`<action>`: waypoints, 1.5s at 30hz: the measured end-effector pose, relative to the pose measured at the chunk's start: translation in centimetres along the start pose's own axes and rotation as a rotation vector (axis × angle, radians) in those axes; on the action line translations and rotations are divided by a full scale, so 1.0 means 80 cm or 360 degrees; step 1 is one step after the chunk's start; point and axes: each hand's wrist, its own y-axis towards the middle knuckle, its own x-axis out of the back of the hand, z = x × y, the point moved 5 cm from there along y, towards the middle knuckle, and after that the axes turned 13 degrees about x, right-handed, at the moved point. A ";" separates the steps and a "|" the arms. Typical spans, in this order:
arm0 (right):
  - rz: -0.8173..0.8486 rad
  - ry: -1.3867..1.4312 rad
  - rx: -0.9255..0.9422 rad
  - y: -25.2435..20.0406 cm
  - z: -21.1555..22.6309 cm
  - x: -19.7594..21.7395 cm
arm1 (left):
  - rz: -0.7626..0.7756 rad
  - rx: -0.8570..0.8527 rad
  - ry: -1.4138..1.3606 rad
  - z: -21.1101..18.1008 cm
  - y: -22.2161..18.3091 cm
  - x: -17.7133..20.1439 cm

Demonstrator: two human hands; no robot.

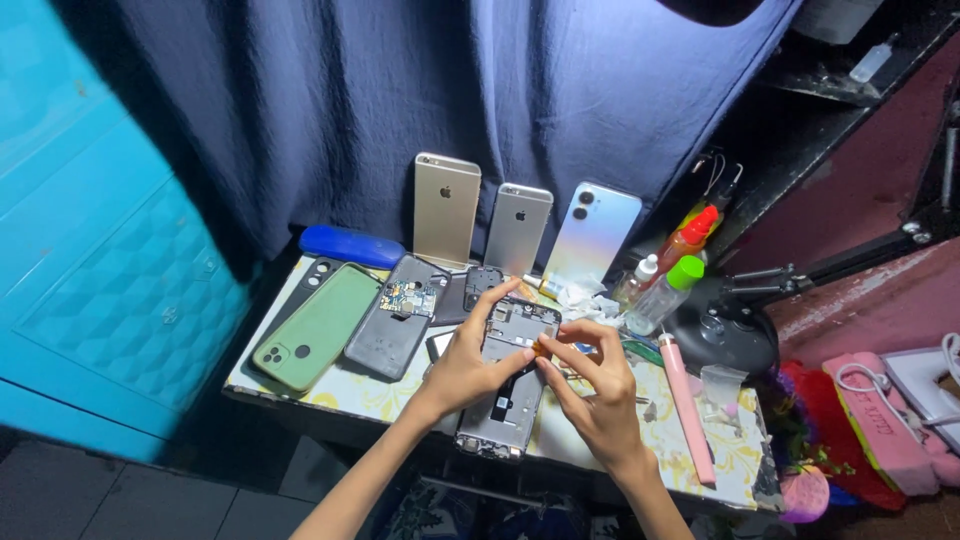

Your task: A person uses a screwdriver and their hands to remove screws and disconnect internal components of a smartphone.

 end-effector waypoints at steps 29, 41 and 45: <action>0.0085 0.0338 -0.0383 -0.098 0.012 -0.008 | -0.0464 0.0146 -0.0296 0.105 -0.105 0.085; 0.0117 -0.0030 -0.0104 -0.078 -0.042 0.007 | -0.0243 0.0047 -0.0124 0.031 0.026 0.064; 0.0289 -0.0046 0.0049 -0.064 -0.048 0.011 | -0.0129 -0.0056 -0.0046 0.015 0.068 0.058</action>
